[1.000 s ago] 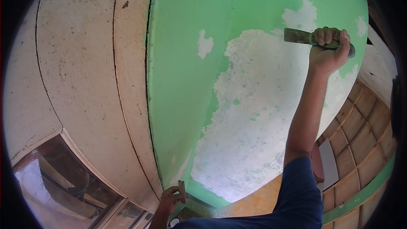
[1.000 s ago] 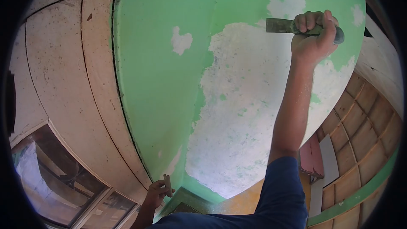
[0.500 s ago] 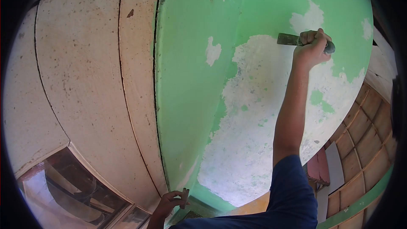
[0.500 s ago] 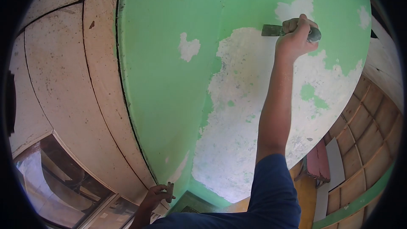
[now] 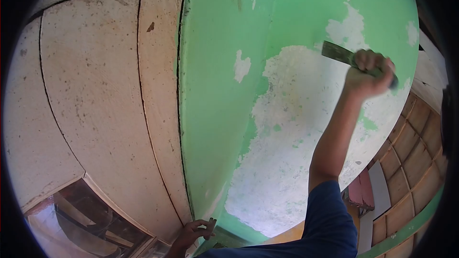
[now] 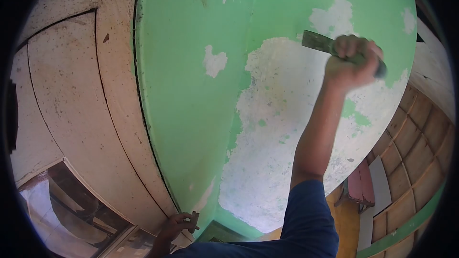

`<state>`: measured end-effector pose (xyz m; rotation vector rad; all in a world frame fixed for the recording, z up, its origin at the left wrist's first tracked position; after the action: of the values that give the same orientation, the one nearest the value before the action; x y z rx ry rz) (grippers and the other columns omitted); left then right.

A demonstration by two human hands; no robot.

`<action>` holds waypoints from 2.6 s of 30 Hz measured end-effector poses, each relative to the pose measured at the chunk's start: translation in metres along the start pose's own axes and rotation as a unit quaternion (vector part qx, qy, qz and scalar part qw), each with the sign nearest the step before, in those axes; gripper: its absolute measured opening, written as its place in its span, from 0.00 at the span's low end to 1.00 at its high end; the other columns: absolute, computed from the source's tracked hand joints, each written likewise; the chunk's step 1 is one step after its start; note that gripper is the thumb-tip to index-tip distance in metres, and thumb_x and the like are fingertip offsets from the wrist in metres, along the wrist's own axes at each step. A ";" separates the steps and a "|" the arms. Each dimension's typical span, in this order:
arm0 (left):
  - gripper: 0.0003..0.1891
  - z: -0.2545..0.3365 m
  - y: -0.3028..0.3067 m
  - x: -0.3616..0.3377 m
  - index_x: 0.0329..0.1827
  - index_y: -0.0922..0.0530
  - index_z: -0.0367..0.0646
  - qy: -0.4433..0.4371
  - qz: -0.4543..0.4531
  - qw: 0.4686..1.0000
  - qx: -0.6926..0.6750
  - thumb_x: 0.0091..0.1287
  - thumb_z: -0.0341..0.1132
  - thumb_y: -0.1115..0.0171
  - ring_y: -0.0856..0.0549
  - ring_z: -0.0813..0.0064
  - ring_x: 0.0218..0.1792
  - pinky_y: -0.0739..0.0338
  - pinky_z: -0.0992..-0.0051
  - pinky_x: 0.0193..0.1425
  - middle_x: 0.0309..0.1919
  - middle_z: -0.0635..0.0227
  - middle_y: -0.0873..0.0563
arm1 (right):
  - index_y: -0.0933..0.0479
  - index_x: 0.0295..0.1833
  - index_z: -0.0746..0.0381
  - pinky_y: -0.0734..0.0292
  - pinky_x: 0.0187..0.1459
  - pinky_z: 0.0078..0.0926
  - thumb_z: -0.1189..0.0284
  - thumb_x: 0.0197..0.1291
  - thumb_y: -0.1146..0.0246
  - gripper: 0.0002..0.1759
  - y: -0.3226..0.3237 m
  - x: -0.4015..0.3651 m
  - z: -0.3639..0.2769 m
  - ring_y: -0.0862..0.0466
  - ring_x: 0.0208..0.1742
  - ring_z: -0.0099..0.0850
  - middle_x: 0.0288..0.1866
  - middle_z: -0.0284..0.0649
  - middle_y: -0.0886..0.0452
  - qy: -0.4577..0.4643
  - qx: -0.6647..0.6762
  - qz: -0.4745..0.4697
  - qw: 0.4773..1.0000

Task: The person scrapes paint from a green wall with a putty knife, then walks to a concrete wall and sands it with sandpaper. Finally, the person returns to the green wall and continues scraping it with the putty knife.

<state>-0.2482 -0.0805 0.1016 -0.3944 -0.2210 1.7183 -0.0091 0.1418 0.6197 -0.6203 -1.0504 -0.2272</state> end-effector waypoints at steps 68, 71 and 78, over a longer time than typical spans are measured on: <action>0.08 0.002 -0.005 -0.002 0.43 0.25 0.36 -0.007 -0.024 1.000 -0.006 0.61 0.24 0.43 0.18 0.71 0.33 0.24 0.59 0.56 0.29 0.65 0.21 | 0.38 0.20 0.63 0.46 0.14 0.22 0.76 0.54 0.46 0.13 0.012 -0.027 0.043 0.39 0.13 0.23 0.13 0.35 0.39 0.019 -0.148 0.041 0.988; 0.08 -0.002 -0.001 -0.001 0.43 0.25 0.35 0.002 -0.008 1.000 -0.017 0.61 0.24 0.42 0.18 0.71 0.33 0.24 0.59 0.55 0.28 0.65 0.21 | 0.40 0.17 0.61 0.47 0.15 0.22 0.75 0.52 0.49 0.13 0.011 -0.024 0.011 0.41 0.12 0.24 0.12 0.34 0.42 0.021 -0.042 0.021 0.999; 0.09 -0.005 -0.001 -0.001 0.45 0.25 0.35 0.005 -0.020 1.000 -0.003 0.61 0.24 0.42 0.16 0.67 0.38 0.24 0.62 0.53 0.30 0.62 0.19 | 0.37 0.23 0.62 0.45 0.16 0.24 0.76 0.54 0.46 0.10 0.010 -0.033 0.035 0.40 0.13 0.24 0.13 0.34 0.39 0.008 -0.137 0.029 0.990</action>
<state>-0.2457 -0.0816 0.0977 -0.4006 -0.2258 1.6755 -0.0465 0.1667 0.5992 -0.8939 -0.9916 -0.3282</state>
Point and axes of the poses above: each hand's wrist, its own x-axis towards the middle knuckle, its own y-axis out of the back of the hand, z = x × y, the point moved 5 cm from there along x, towards the middle knuckle
